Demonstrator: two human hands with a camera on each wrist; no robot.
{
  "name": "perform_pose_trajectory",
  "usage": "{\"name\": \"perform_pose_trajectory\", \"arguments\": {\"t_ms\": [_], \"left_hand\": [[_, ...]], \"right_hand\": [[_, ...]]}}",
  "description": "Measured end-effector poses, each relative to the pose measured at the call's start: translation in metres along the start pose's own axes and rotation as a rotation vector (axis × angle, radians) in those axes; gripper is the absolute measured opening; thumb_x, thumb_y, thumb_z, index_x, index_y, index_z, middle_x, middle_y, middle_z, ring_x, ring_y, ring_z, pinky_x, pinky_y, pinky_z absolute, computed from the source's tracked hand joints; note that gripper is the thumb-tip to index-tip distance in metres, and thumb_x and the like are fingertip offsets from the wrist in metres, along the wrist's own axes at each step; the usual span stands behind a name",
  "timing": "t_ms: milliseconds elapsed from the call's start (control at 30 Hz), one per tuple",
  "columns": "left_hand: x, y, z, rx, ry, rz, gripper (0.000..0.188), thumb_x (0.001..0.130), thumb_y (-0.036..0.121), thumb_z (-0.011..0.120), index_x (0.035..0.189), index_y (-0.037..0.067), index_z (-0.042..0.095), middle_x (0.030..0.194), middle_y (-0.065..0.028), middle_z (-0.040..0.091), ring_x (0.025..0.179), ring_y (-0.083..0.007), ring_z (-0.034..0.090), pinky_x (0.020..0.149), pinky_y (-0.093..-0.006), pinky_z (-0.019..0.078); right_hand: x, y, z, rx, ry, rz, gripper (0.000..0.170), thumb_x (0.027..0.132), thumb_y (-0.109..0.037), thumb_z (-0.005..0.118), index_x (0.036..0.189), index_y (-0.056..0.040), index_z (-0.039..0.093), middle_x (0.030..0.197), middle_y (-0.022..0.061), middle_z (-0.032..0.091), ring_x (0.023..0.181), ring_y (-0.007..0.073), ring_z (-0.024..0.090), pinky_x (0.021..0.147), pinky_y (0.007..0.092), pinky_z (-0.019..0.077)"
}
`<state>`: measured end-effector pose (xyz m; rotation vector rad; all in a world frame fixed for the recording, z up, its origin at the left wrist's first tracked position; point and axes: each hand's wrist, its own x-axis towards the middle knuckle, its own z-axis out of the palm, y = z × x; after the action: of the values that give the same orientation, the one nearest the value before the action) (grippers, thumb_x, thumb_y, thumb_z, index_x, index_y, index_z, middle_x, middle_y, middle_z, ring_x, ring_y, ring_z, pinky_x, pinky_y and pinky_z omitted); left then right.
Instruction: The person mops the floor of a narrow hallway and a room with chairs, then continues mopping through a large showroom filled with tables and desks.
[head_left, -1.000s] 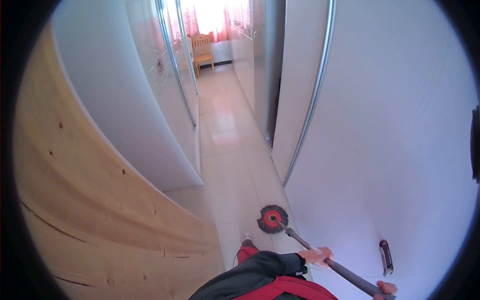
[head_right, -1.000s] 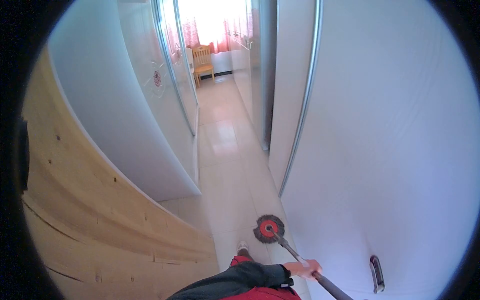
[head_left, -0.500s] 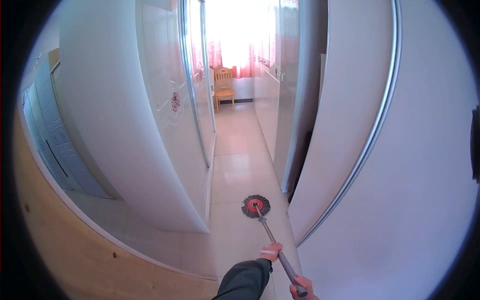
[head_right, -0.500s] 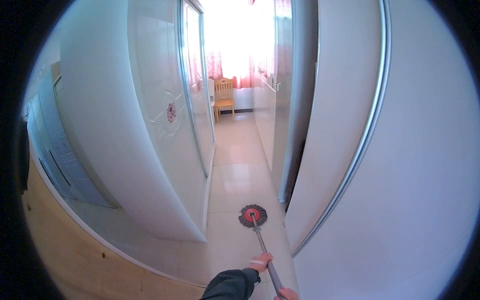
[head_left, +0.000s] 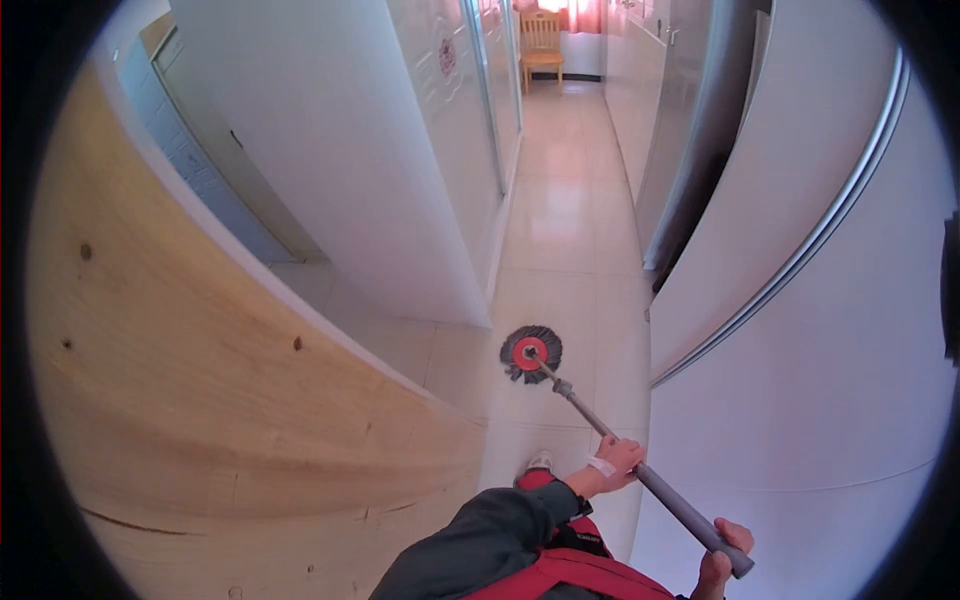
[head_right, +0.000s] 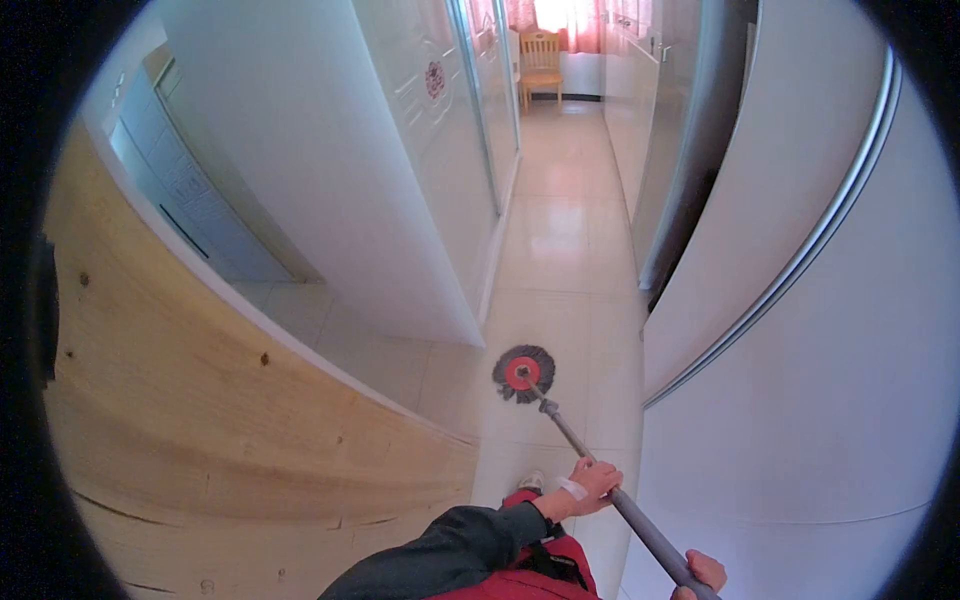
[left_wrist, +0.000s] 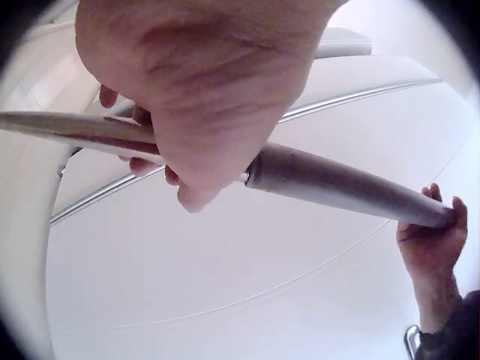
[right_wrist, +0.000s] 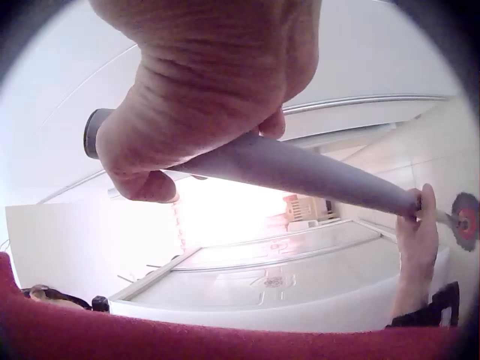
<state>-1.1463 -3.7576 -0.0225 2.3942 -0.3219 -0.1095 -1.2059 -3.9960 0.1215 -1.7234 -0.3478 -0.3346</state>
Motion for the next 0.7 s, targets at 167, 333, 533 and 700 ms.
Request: {"name": "perform_pose_trajectory", "arguments": {"t_ms": [167, 333, 533, 700], "left_hand": [[-0.014, -0.01, 0.015, 0.035, 0.092, -0.186, 0.02, 0.063, 0.011, 0.06, 0.079, 0.013, 0.049, 0.083, -0.0035, 0.052, 0.089, -0.0239, 0.051, 0.066, -0.0446, 0.0349], [-0.045, -0.094, 0.007, 0.131, 0.194, -0.444, 0.015, 0.06, 0.009, 0.06, 0.074, 0.013, 0.055, 0.084, -0.0056, 0.055, 0.09, -0.0258, 0.052, 0.064, -0.0462, 0.0388], [-0.062, -0.151, -0.028, 0.306, -0.137, -0.472, 0.018, 0.063, 0.013, 0.06, 0.081, 0.012, 0.063, 0.086, -0.0137, 0.06, 0.084, -0.032, 0.057, 0.074, -0.0432, 0.0458], [-0.062, -0.089, 0.003, 0.111, -0.111, -0.3, 0.015, 0.061, 0.009, 0.057, 0.076, 0.009, 0.062, 0.082, -0.0172, 0.06, 0.082, -0.035, 0.057, 0.071, -0.0414, 0.0464]], "right_hand": [[0.011, 0.037, -0.017, 0.024, -0.221, -0.007, 0.046, 0.076, -0.045, 0.054, 0.093, -0.0024, 0.051, 0.093, 0.0101, 0.05, 0.084, 0.0203, 0.048, 0.077, 0.0317, 0.0383], [0.018, 0.081, 0.053, 0.182, -0.45, 0.151, 0.027, 0.072, -0.014, 0.058, 0.096, -0.0023, 0.055, 0.101, 0.0122, 0.053, 0.091, 0.0232, 0.051, 0.084, 0.0337, 0.0385], [0.036, 0.07, 0.103, 0.245, -0.681, 0.355, 0.034, 0.07, -0.01, 0.067, 0.1, -0.0013, 0.054, 0.101, 0.0132, 0.056, 0.095, 0.021, 0.054, 0.082, 0.0331, 0.0424], [0.021, 0.013, 0.027, 0.145, -0.585, 0.251, 0.036, 0.069, -0.012, 0.069, 0.1, -0.0025, 0.054, 0.096, 0.0128, 0.059, 0.094, 0.0206, 0.055, 0.082, 0.0333, 0.0426]]}}
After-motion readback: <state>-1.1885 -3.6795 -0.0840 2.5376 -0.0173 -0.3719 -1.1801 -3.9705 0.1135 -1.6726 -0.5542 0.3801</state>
